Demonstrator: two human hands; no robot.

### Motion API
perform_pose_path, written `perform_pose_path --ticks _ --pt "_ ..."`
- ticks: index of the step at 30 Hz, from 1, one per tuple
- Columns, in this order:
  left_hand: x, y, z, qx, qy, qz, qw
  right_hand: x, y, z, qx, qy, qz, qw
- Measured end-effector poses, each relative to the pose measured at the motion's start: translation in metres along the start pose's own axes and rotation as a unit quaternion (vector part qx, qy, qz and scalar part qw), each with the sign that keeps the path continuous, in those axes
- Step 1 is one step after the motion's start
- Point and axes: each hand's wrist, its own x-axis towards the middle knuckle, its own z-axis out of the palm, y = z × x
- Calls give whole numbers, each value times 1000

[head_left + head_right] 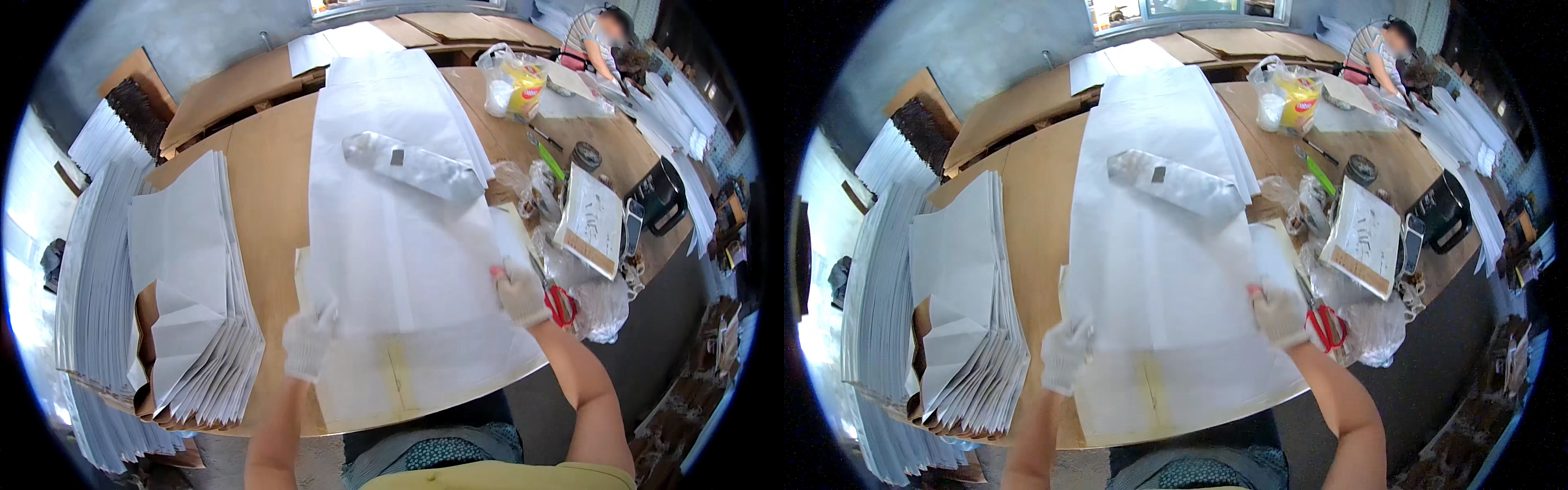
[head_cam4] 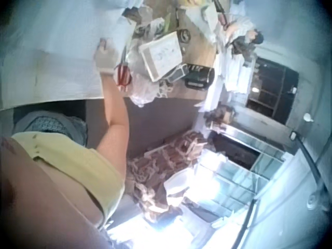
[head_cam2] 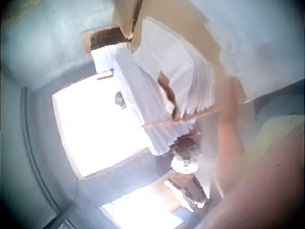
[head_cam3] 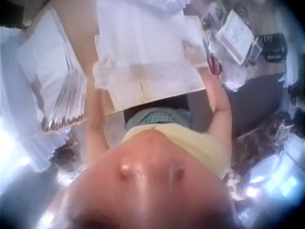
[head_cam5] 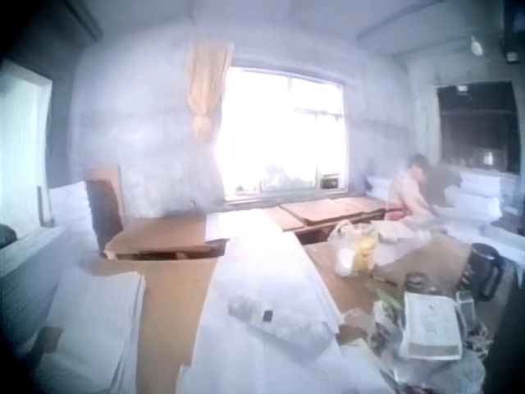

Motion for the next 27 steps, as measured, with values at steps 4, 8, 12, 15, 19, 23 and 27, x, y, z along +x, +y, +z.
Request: perform_pose_path --ticks 4,8,12,15,19,23,27 --pt "86 89 -9 -138 16 12 990 121 -25 -14 57 89 4 994" --pt "137 71 18 -524 -5 34 851 194 -26 6 -29 212 27 977" --pt "91 -3 30 -255 99 217 937 153 -73 64 -170 147 -273 935" --pt "52 -54 22 -58 151 315 935 138 -97 112 -203 77 -378 900" --pt "25 -70 -20 -5 159 304 939 183 -112 138 -300 81 -333 890" --pt "33 -84 -21 84 192 301 930 233 -114 142 -311 90 -259 910" --pt "38 -89 -22 77 196 286 935 247 -134 134 -293 -27 -247 923"
